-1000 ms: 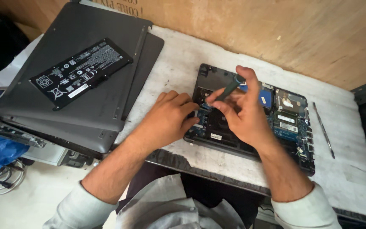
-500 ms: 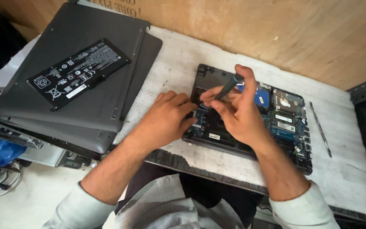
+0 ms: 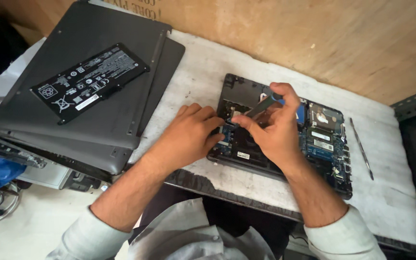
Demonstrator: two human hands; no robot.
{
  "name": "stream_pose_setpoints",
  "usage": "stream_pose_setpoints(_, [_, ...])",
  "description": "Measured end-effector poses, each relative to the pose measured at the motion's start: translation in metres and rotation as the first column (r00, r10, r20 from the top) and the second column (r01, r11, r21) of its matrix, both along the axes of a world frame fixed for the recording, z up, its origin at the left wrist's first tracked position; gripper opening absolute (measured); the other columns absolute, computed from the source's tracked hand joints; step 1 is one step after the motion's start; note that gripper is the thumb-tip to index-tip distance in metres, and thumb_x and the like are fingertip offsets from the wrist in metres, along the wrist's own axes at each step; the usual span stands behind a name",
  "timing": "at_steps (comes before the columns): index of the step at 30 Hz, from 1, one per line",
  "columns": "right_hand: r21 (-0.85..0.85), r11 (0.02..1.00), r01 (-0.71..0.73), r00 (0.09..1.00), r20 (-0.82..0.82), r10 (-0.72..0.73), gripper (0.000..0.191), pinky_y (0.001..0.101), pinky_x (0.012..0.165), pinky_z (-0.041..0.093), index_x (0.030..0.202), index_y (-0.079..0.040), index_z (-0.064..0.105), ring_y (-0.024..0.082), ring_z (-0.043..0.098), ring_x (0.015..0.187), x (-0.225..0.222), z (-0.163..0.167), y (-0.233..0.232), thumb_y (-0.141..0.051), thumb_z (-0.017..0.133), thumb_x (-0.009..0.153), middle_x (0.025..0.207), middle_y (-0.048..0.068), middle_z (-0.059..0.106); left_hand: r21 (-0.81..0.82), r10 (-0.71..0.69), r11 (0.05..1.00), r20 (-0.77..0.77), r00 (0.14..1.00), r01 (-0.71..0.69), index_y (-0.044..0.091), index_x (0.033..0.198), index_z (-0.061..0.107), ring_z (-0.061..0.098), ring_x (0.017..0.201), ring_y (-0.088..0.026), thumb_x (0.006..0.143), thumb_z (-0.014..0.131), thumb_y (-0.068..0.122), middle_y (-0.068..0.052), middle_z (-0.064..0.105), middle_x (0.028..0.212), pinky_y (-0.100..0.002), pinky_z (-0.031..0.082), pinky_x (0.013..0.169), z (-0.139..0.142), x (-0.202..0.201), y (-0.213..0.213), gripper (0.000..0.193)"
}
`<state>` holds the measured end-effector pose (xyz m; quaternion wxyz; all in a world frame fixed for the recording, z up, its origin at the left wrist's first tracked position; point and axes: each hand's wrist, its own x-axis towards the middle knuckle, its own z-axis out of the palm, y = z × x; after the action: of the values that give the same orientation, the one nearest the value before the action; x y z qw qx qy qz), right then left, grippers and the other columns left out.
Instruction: The person works on a disassembled laptop on a repair bench. They handle a small component and cable by hand, use a screwdriver on the motherboard, then lift and reposition the laptop to access its side.
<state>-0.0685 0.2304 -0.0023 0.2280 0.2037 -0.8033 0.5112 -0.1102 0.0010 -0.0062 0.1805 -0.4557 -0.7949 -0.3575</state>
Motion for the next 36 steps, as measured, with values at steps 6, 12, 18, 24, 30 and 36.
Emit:
stream_pose_setpoints(6, [-0.002,0.997,-0.081,0.996,0.025,0.081,0.079,0.0341,0.088,0.061,0.151,-0.015,0.015,0.021,0.071,0.097,-0.001,0.002,0.0,0.005,0.072,0.1,0.108,0.017,0.067,-0.006,-0.011,1.0,0.018,1.0,0.011,0.006,0.104,0.074,0.059,0.098,-0.031,0.081,0.079,0.019,-0.008,0.065,0.1,-0.044,0.045,0.088,-0.001,-0.001,0.002,0.027])
stream_pose_setpoints(12, [-0.037,0.994,-0.107,0.987,0.115,0.11,0.079,0.0324,0.089,0.062,0.155,-0.015,0.009,0.019,0.073,0.096,0.0,0.004,0.004,0.005,0.067,0.105,0.109,0.015,0.071,-0.009,-0.003,1.0,0.0,1.0,0.003,0.006,0.105,0.074,0.059,0.098,-0.03,0.081,0.079,0.019,-0.008,0.065,0.1,-0.044,0.045,0.089,-0.003,-0.001,0.001,0.028])
stream_pose_setpoints(18, [-0.07,0.997,-0.009,0.998,0.069,0.013,0.083,0.0295,0.076,0.06,0.151,-0.014,0.017,0.017,0.07,0.084,-0.005,-0.006,-0.002,0.01,0.075,0.097,0.101,0.014,0.069,-0.007,-0.002,1.0,-0.004,1.0,0.002,0.007,0.104,0.074,0.059,0.098,-0.03,0.08,0.079,0.018,-0.008,0.065,0.099,-0.044,0.045,0.089,-0.005,-0.003,0.002,0.027])
stream_pose_setpoints(24, [-0.111,0.993,0.049,0.999,-0.006,-0.05,0.088,0.0301,0.074,0.06,0.155,-0.015,0.013,0.018,0.071,0.085,-0.002,-0.008,-0.006,0.011,0.075,0.098,0.104,0.015,0.069,-0.056,0.012,0.998,0.025,1.0,-0.01,0.009,0.099,0.074,0.059,0.097,-0.03,0.08,0.079,0.018,-0.007,0.065,0.097,-0.045,0.045,0.087,0.007,-0.004,0.001,0.021])
stream_pose_setpoints(30, [-0.245,0.943,0.226,0.953,-0.142,-0.266,0.089,0.0303,0.061,0.058,0.166,-0.02,0.003,0.019,0.068,0.069,0.024,0.03,0.036,0.006,0.071,0.114,0.091,0.011,0.059,-0.268,0.038,0.962,-0.076,0.996,-0.057,0.011,0.091,0.075,0.064,0.096,-0.033,0.084,0.07,0.013,-0.009,0.069,0.097,-0.048,0.047,0.086,0.024,-0.013,0.019,0.008])
stream_pose_setpoints(36, [0.183,0.805,0.565,0.791,0.157,-0.591,0.076,0.0294,0.06,0.045,0.161,-0.02,0.042,0.016,0.06,0.07,0.047,0.07,0.133,0.003,0.069,0.094,0.088,0.013,0.06,-0.57,-0.031,0.821,-0.038,0.999,0.004,0.016,0.091,0.076,0.069,0.095,-0.032,0.083,0.065,0.011,-0.011,0.071,0.093,-0.047,0.052,0.078,0.031,-0.045,0.049,0.015])
